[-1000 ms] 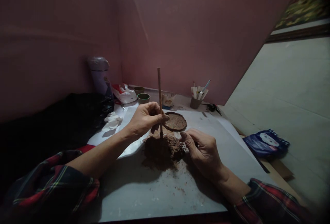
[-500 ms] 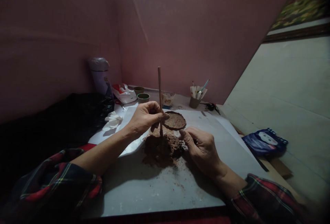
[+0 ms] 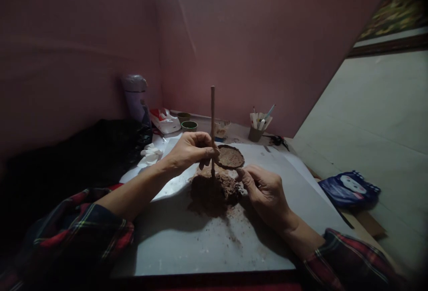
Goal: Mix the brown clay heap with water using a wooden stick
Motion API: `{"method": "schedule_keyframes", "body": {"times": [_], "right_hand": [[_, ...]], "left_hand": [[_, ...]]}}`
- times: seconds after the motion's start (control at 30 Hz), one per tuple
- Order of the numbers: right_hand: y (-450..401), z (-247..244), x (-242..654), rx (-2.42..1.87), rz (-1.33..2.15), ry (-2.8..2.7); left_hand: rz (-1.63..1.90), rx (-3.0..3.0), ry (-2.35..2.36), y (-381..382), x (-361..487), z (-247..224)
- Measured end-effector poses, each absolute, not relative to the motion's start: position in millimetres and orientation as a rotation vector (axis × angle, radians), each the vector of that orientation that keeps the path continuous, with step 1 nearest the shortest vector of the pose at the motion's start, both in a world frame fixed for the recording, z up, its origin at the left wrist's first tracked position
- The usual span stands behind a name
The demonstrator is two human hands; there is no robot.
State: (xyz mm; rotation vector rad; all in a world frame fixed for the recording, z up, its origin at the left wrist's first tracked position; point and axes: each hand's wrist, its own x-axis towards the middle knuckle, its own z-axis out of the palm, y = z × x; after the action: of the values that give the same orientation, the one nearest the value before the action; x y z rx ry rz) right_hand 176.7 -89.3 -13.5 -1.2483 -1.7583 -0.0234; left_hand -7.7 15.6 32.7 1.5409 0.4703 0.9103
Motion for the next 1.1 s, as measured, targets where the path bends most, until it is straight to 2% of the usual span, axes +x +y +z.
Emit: {"method": "schedule_keyframes", "body": {"times": [0.4,0.63,1.1], "right_hand": [[-90.2,-13.6,173.6,-1.263,-0.013,-1.747],[-89.0,-13.2,175.1,-1.278,-0.049,-1.735],[-87.9,-14.2,176.6,-1.261,-0.084,-1.745]], "left_hand": [[0.970,1.516,0.475,13.8,-2.9,30.8],[0.764,1.584,0.407,18.5,-10.3,32.4],[1.096,1.562,0.518,12.6,-6.1,32.0]]}}
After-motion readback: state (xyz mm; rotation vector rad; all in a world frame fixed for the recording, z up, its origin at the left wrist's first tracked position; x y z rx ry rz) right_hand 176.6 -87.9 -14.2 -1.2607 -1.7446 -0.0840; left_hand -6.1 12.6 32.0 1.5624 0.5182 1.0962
